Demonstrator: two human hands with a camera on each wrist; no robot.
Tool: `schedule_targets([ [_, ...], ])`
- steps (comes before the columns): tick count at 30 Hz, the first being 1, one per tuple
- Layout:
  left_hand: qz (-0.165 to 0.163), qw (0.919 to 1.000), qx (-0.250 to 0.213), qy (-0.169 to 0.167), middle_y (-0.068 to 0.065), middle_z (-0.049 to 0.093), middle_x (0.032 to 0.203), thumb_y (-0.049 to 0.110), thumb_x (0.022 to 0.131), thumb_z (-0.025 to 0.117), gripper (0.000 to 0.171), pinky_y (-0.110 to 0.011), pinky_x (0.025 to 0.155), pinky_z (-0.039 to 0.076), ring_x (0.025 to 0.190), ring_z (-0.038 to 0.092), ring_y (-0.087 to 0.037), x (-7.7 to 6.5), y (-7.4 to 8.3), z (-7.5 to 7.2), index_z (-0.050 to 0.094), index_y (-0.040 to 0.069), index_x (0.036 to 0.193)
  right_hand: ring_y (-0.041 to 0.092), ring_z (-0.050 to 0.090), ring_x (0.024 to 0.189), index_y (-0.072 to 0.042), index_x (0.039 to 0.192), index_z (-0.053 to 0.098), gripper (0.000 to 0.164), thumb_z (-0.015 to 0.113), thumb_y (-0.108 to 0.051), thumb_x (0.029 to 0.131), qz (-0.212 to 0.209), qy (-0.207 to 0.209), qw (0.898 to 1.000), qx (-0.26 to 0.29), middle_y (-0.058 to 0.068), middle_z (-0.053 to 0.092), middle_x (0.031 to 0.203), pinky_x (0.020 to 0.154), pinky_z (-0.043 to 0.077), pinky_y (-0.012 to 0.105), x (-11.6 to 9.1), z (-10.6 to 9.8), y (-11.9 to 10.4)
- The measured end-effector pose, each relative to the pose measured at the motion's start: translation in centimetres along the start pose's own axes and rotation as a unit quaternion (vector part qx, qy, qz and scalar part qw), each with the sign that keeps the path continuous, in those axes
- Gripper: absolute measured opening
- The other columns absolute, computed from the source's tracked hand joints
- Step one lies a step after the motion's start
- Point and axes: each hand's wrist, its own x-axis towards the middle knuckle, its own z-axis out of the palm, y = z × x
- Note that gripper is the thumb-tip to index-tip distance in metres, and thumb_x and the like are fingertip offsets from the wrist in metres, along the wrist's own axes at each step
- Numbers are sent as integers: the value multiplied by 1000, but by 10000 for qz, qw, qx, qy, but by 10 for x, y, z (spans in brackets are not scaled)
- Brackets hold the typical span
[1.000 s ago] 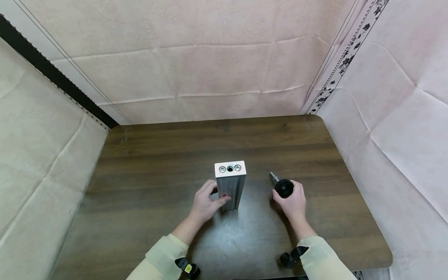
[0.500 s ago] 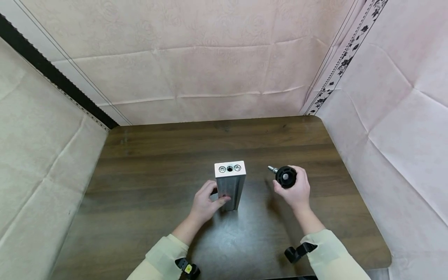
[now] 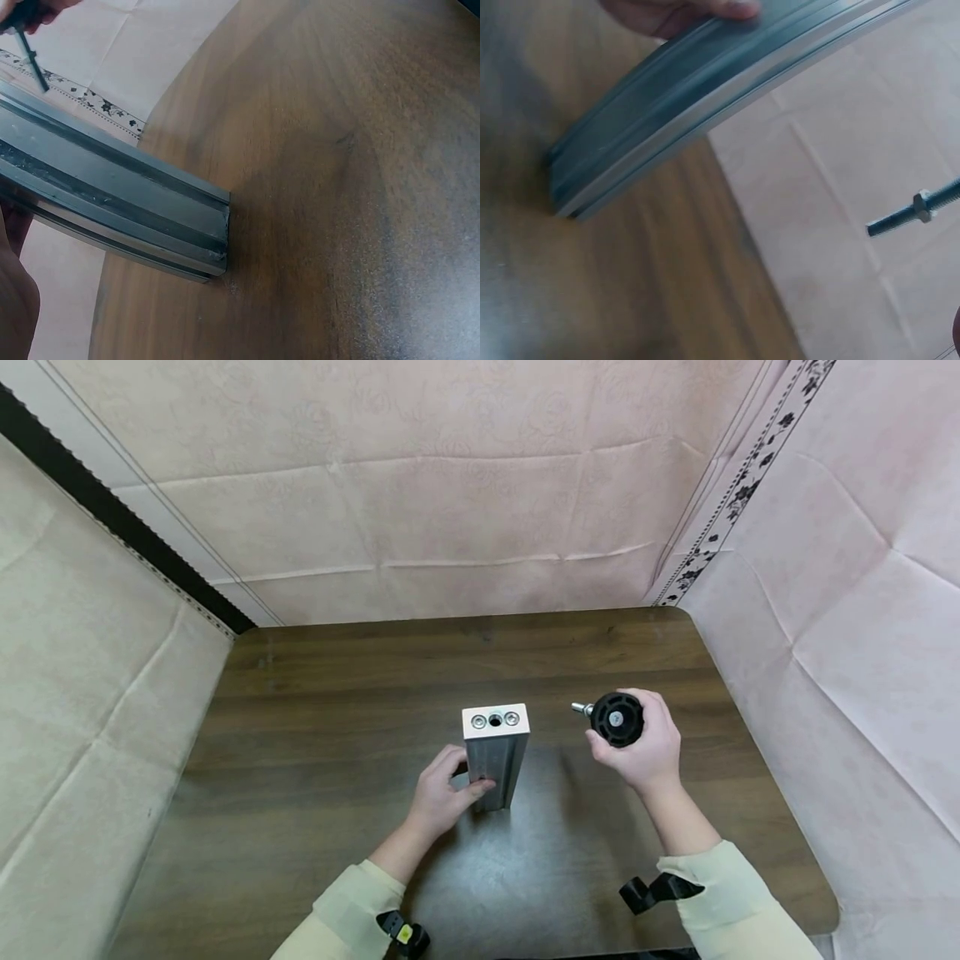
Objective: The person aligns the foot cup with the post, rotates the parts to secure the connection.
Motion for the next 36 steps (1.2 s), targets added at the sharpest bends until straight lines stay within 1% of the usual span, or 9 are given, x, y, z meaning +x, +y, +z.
schedule_targets([
  [7, -50, 10000, -13, -21, -2, 61, 91, 11, 66, 83, 35, -31, 77, 52, 88, 59, -14, 1, 0, 1, 63, 6, 94, 22, 56, 87, 2, 100, 60, 57, 75, -26, 54, 28, -144, 9998, 115, 14, 61, 92, 80, 37, 15, 21, -10, -11],
  [13, -7, 10000, -91, -15, -3, 61, 91, 8, 66, 83, 35, -33, 76, 52, 87, 59, -15, 1, -1, 2, 63, 5, 94, 13, 54, 84, 3, 99, 61, 54, 74, -24, 54, 136, -126, 9993, 325, 15, 62, 89, 77, 37, 15, 31, -15, -21],
  [18, -109, 9999, -83, -45, -3, 61, 92, 10, 67, 83, 34, -32, 77, 52, 88, 59, -15, 1, 0, 1, 63, 6, 94, 2, 52, 82, 5, 98, 62, 53, 72, -23, 55, 130, -94, 9979, 628, 15, 63, 86, 75, 38, 14, 41, -19, -32],
  [20, -154, 9998, -65, -49, -3, 61, 92, 11, 66, 83, 34, -32, 77, 52, 88, 59, -15, 1, 0, 0, 63, 6, 93, 0, 51, 81, 6, 97, 62, 52, 72, -22, 54, 123, -87, 9969, 768, 11, 63, 85, 74, 39, 14, 46, -21, -36],
  [22, -169, 9998, -66, -52, -3, 61, 92, 11, 66, 83, 34, -32, 77, 52, 88, 59, -15, 0, 1, 0, 63, 6, 93, 0, 52, 79, 7, 96, 63, 52, 73, -22, 54, 92, -75, 9957, 914, 3, 62, 85, 72, 39, 15, 50, -22, -40],
  [25, -185, 9998, -95, -52, -2, 61, 91, 10, 66, 83, 34, -32, 77, 52, 88, 59, -15, -1, 1, 0, 63, 5, 93, 1, 52, 77, 7, 96, 63, 52, 73, -24, 55, 5, -73, 9944, 1053, -10, 59, 87, 70, 40, 15, 56, -24, -45],
  [27, -191, 9997, -127, -53, -2, 61, 91, 10, 67, 83, 34, -32, 78, 52, 88, 59, -15, -1, 1, 0, 63, 5, 93, 1, 52, 76, 8, 96, 63, 54, 74, -28, 57, -83, -66, 9931, 1168, -14, 58, 87, 69, 40, 14, 60, -25, -47],
  [33, -57, 9999, -92, 15, -4, 61, 91, 9, 65, 84, 35, -32, 78, 52, 87, 59, -18, -1, 0, 2, 63, 6, 94, 0, 53, 75, 9, 96, 62, 66, 75, -47, 62, -319, -45, 9895, 1407, -14, 59, 88, 69, 41, 13, 67, -26, -53],
  [36, 60, 9999, -91, 72, -6, 61, 90, 9, 64, 84, 37, -34, 77, 53, 86, 59, -21, 0, -2, 4, 63, 5, 94, -1, 53, 75, 10, 95, 62, 70, 74, -51, 63, -344, -49, 9889, 1445, -16, 59, 88, 69, 41, 13, 69, -26, -55],
])
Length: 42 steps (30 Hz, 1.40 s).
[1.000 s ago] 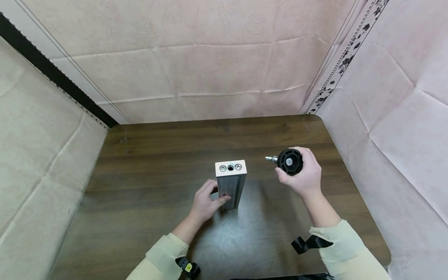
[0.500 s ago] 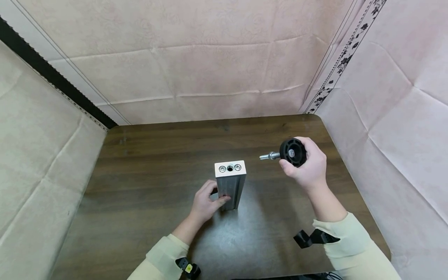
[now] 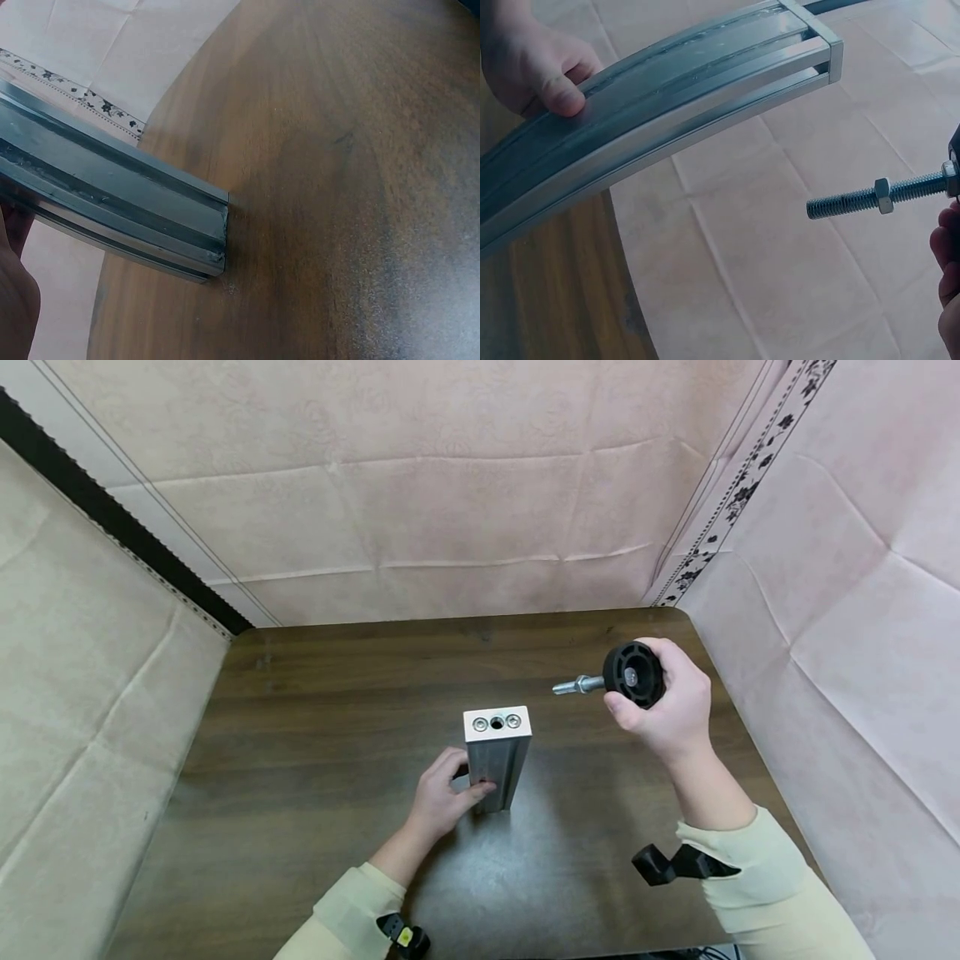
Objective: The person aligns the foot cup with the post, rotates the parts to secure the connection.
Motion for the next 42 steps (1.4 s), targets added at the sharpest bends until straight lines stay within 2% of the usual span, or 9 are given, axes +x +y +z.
schedule_targets([
  [3, 60, 10000, -14, 11, -6, 61, 90, 8, 63, 84, 37, -34, 76, 53, 85, 59, -21, 0, -1, 0, 63, 5, 94, -1, 53, 76, 12, 94, 61, 74, 74, -55, 64, -35, 11, 10000, 80, -16, 60, 89, 70, 41, 13, 1, 0, -3],
  [10, -83, 9998, 2, -170, -1, 61, 91, 12, 66, 84, 34, -28, 79, 51, 88, 59, -14, 1, -1, -2, 63, 7, 93, 1, 54, 77, 14, 92, 61, 81, 72, -62, 65, -201, 122, 9995, 219, -14, 61, 88, 71, 42, 13, 5, 0, -9],
  [16, -208, 9994, -14, -272, -1, 60, 92, 12, 68, 83, 33, -33, 77, 52, 88, 58, -14, -2, 1, -4, 63, 6, 93, 2, 55, 76, 16, 95, 60, 84, 74, -61, 63, -161, 168, 9989, 395, -13, 62, 89, 70, 43, 13, 7, 0, -14],
  [22, -398, 9986, -132, -319, -3, 61, 94, 10, 69, 82, 33, -38, 78, 52, 90, 59, -16, -3, 2, -4, 63, 5, 94, 3, 56, 73, 17, 98, 58, 84, 77, -57, 63, 30, 116, 9968, 789, -10, 64, 89, 68, 43, 14, 9, -1, -16],
  [30, -391, 9988, -150, -259, -6, 63, 95, 7, 68, 82, 33, -34, 80, 51, 90, 60, -21, 1, 7, -4, 63, 3, 94, 5, 56, 71, -8, 99, 66, 53, 80, -45, 64, 30, 31, 9909, 1345, -5, 66, 85, 66, 43, 16, 16, -1, -22],
  [36, -335, 9990, -165, -265, -3, 62, 94, 10, 69, 82, 32, -30, 81, 51, 91, 59, -16, 0, 0, -4, 63, 4, 94, 6, 56, 71, -7, 97, 66, 56, 79, -50, 64, -229, 16, 9895, 1428, -4, 66, 85, 68, 43, 16, 23, 2, -33],
  [42, -205, 9994, -167, -212, -4, 61, 94, 9, 68, 82, 33, -31, 80, 51, 90, 59, -17, 0, 0, -4, 63, 4, 94, 8, 56, 74, -6, 97, 66, 55, 79, -49, 65, -320, -179, 9865, 1598, -2, 65, 87, 71, 43, 17, 28, 5, -45],
])
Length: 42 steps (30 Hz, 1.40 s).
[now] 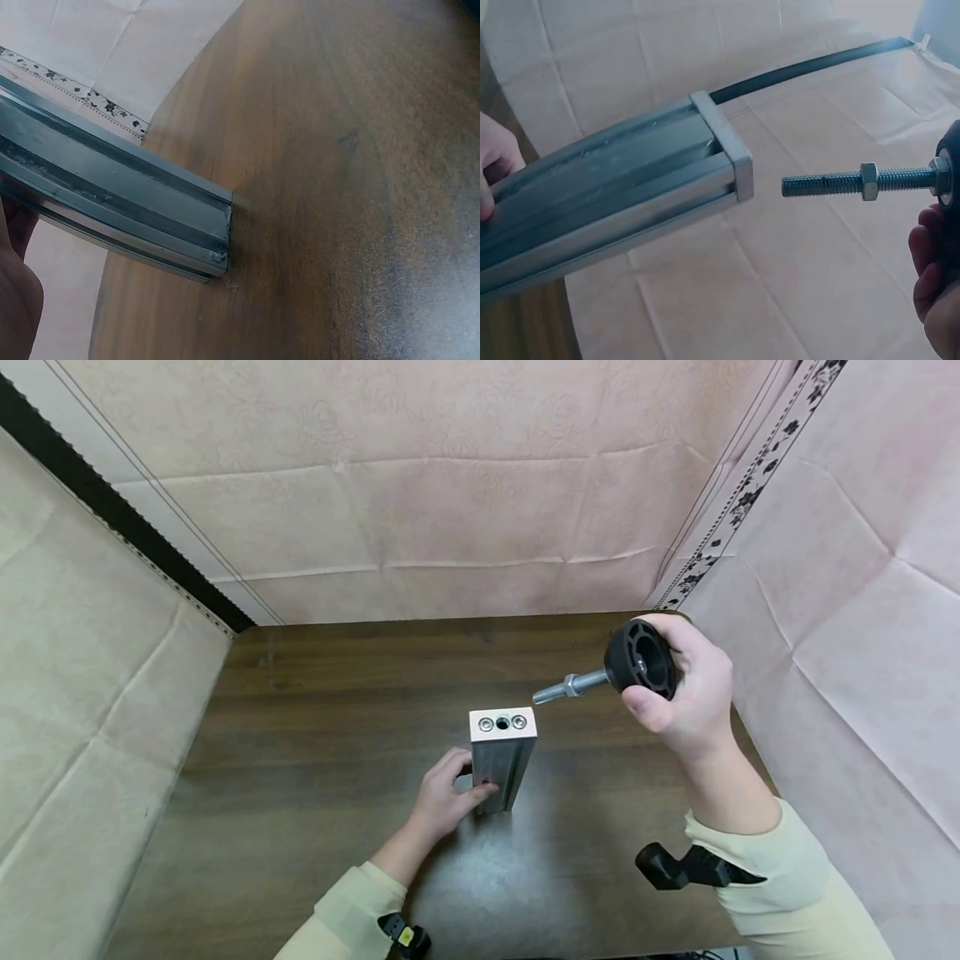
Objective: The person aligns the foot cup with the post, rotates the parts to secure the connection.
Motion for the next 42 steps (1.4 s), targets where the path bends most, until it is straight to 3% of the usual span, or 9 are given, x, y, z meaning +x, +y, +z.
schedule_targets([
  [8, -7, 10000, -15, -16, -5, 61, 95, 9, 69, 82, 34, -31, 79, 52, 90, 59, -17, 2, 0, 0, 63, 3, 96, 6, 54, 73, -5, 98, 65, 54, 77, -48, 68, 85, -585, 9982, 60, -6, 66, 85, 69, 42, 16, 8, 7, -12],
  [15, -133, 9999, -69, -71, -5, 61, 97, 11, 69, 82, 34, -32, 80, 52, 92, 59, -18, 3, 1, -1, 63, 4, 97, 6, 52, 70, 12, 96, 60, 69, 74, -51, 72, 327, -1358, 9897, -307, -9, 63, 85, 63, 41, 18, 14, 17, -20],
  [27, -237, 9997, 22, -107, -2, 61, 97, 13, 70, 82, 34, -32, 79, 52, 90, 59, -15, -2, -1, -2, 63, 6, 97, 8, 53, 71, 6, 98, 62, 68, 73, -55, 69, 610, -1737, 9791, -865, -8, 62, 83, 63, 42, 20, 13, 29, -24],
  [36, -99, 9999, -28, -51, -2, 62, 95, 13, 70, 82, 33, -32, 78, 52, 90, 59, -15, -2, -2, -1, 63, 6, 96, 9, 54, 72, 2, 96, 64, 45, 77, -24, 61, 670, -2144, 9648, -1364, 4, 65, 82, 65, 42, 21, 21, 33, -28],
  [42, -127, 9999, -98, 8, -2, 62, 95, 14, 70, 82, 33, -33, 79, 52, 89, 60, -16, -2, -2, 0, 64, 7, 97, 12, 54, 72, -2, 97, 65, 43, 78, -17, 58, 902, -2369, 9536, -1622, 2, 64, 82, 65, 43, 23, 27, 38, -33],
])
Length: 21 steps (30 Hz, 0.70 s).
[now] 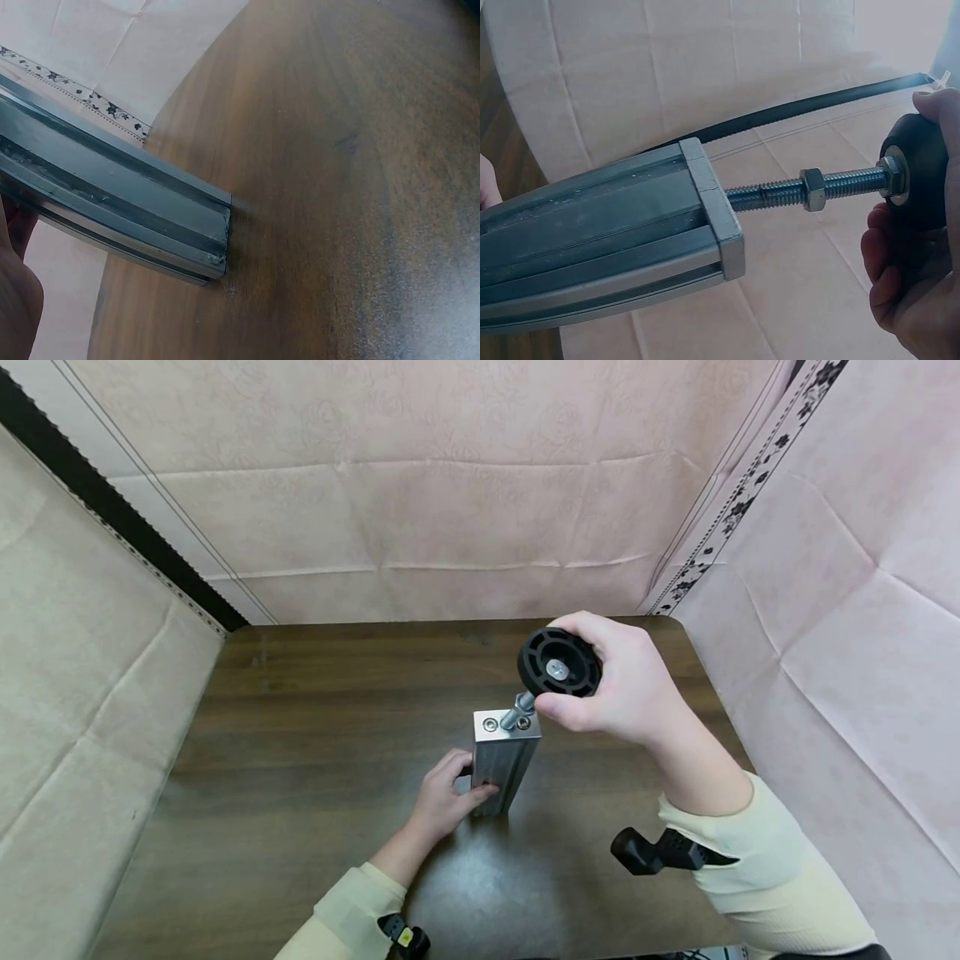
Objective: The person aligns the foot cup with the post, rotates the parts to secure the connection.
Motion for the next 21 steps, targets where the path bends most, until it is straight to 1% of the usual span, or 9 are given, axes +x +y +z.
schedule_targets([
  [4, -94, 10000, -22, 18, -3, 63, 95, 14, 69, 82, 34, -34, 79, 52, 89, 60, -19, 0, 1, 0, 64, 7, 97, 13, 55, 74, -2, 99, 65, 45, 79, -17, 59, 134, -137, 9998, -77, 2, 65, 84, 67, 44, 25, 4, 0, -2],
  [6, -147, 9999, 22, 29, -6, 63, 94, 11, 67, 83, 34, -35, 79, 52, 88, 60, -21, 1, 3, 1, 64, 5, 96, 13, 55, 75, -2, 101, 65, 46, 79, -17, 59, 161, -184, 9997, -50, 3, 65, 85, 68, 44, 25, 5, 0, -3],
  [7, -100, 9999, 46, 40, -7, 62, 93, 8, 67, 83, 34, -35, 79, 52, 87, 60, -21, 2, 7, -1, 64, 3, 95, 13, 56, 76, -2, 101, 65, 47, 79, -17, 60, 179, -212, 9996, -31, 3, 65, 85, 69, 44, 25, 5, 1, -3],
  [11, 19, 9999, 115, 64, -5, 62, 92, 6, 67, 83, 34, -33, 77, 52, 86, 60, -19, 2, 6, 0, 63, 4, 95, 13, 56, 76, -2, 103, 64, 47, 80, -16, 60, 224, -333, 9991, 111, 2, 65, 86, 70, 44, 26, 7, 2, -4],
  [13, 90, 9999, 112, 44, -2, 62, 93, 9, 69, 82, 34, -32, 77, 52, 87, 59, -15, 1, 5, -1, 63, 6, 96, 13, 56, 76, -3, 103, 64, 47, 80, -17, 61, 234, -394, 9988, 185, 2, 65, 86, 69, 45, 26, 8, 3, -5],
  [14, 64, 9999, 114, 29, -1, 61, 94, 11, 69, 82, 34, -32, 78, 52, 88, 59, -14, 0, 0, 1, 63, 7, 97, 13, 56, 76, -2, 103, 64, 47, 80, -17, 61, 231, -419, 9986, 237, 1, 65, 86, 69, 45, 26, 9, 4, -5],
  [21, -18, 9998, 177, -67, -1, 61, 98, 12, 71, 81, 34, -32, 80, 52, 91, 59, -14, 1, 1, 0, 63, 7, 99, 13, 56, 75, -2, 103, 63, 49, 81, -18, 60, 166, -468, 9979, 427, 0, 64, 84, 69, 46, 27, 9, 6, -5],
])
